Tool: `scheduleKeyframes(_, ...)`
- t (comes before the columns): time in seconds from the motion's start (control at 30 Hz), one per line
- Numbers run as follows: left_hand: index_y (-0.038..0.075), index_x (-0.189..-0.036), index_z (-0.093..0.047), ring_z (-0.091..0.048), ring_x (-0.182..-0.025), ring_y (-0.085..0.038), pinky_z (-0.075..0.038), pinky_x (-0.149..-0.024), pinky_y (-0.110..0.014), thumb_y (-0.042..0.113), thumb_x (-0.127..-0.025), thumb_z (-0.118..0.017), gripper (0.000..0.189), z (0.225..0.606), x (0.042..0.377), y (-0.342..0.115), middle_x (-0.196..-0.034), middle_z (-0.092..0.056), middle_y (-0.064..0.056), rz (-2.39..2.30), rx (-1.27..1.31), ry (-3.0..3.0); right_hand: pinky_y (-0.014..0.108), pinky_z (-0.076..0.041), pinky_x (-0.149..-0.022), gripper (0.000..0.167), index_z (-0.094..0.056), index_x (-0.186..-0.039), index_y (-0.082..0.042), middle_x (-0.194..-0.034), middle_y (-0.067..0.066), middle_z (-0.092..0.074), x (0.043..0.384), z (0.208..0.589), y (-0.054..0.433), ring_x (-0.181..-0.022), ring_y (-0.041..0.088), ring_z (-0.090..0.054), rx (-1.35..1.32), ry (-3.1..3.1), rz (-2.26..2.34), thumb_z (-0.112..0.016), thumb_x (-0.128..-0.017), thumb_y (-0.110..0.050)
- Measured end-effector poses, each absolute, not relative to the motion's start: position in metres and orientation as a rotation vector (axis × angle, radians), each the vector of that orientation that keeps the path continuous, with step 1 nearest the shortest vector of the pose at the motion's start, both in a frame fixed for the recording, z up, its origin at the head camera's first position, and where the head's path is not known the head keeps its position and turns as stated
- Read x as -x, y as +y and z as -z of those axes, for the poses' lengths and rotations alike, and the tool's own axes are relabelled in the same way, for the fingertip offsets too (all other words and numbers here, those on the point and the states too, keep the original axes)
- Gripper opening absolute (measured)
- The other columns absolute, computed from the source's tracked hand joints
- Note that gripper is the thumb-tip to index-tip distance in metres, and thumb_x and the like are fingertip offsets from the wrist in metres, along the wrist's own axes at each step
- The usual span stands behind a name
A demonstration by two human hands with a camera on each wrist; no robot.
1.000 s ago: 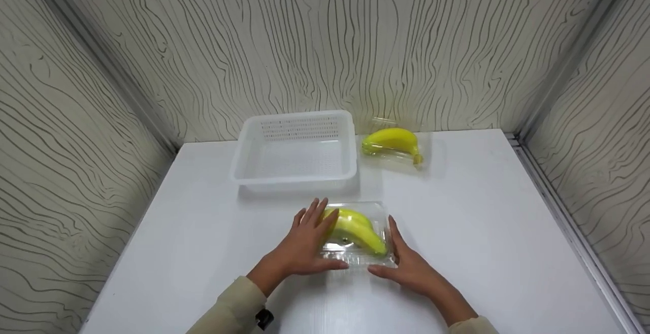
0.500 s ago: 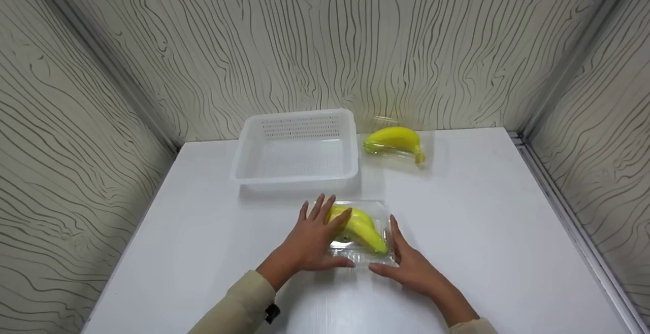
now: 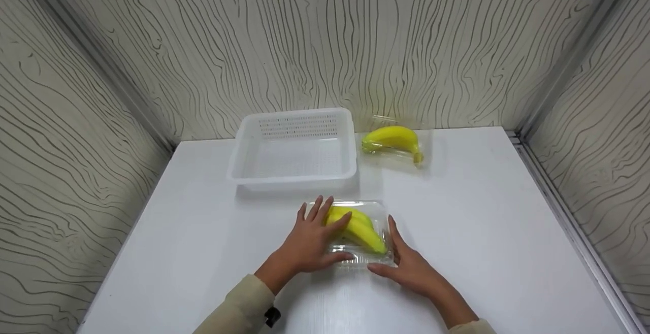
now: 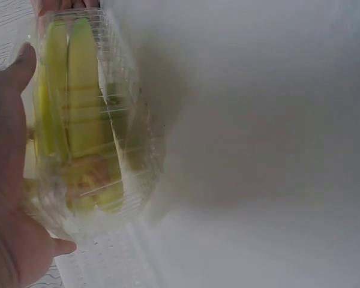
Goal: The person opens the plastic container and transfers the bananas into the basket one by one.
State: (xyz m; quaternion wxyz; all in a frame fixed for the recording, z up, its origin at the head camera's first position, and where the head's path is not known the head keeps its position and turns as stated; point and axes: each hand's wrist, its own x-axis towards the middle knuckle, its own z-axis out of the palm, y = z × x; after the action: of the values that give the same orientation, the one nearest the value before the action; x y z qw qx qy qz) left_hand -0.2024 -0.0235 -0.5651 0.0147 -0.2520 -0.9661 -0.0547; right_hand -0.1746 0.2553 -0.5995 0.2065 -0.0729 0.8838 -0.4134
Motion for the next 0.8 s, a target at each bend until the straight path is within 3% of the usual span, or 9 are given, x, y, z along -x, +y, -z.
scheduleKeyframes(0.23, 0.052, -0.163, -0.035, -0.029, -0.165, -0.041, -0.033, -0.127, -0.068, 0.087, -0.091, -0.051, 0.081, 0.5627, 0.2047, -0.0218, -0.177, -0.030, -0.013, 0.151, 0.802, -2.975, 0.071, -0.034, -0.124, 0.113, 0.016, -0.170, -0.036, -0.180, 0.022, 0.003, 0.1753, 0.5970, 0.2571, -0.163, 0.053, -0.013, 0.219, 2.443, 1.197, -0.071, -0.099, -0.051)
scheduleKeyframes(0.47, 0.052, -0.163, -0.036, -0.031, -0.164, -0.041, -0.036, -0.125, -0.068, 0.088, -0.091, -0.050, 0.082, 0.5653, 0.2022, -0.0228, -0.175, -0.033, -0.014, 0.129, 0.801, -2.974, 0.078, -0.018, -0.126, 0.115, 0.015, -0.168, -0.044, -0.181, 0.018, 0.009, 0.1741, 0.5984, 0.2563, -0.165, 0.052, 0.003, 0.143, 2.337, 1.293, -0.075, -0.097, -0.047)
scheduleKeyframes(0.8, 0.052, -0.163, -0.037, -0.033, -0.163, -0.042, -0.037, -0.123, -0.068, 0.087, -0.093, -0.046, 0.079, 0.5655, 0.2026, -0.0232, -0.174, -0.035, -0.015, 0.073, 0.803, -2.956, 0.075, -0.011, -0.127, 0.114, 0.015, -0.169, -0.043, -0.180, 0.017, 0.012, 0.1757, 0.5980, 0.2540, -0.165, 0.052, 0.006, 0.153, 2.311, 1.350, -0.074, -0.098, -0.044)
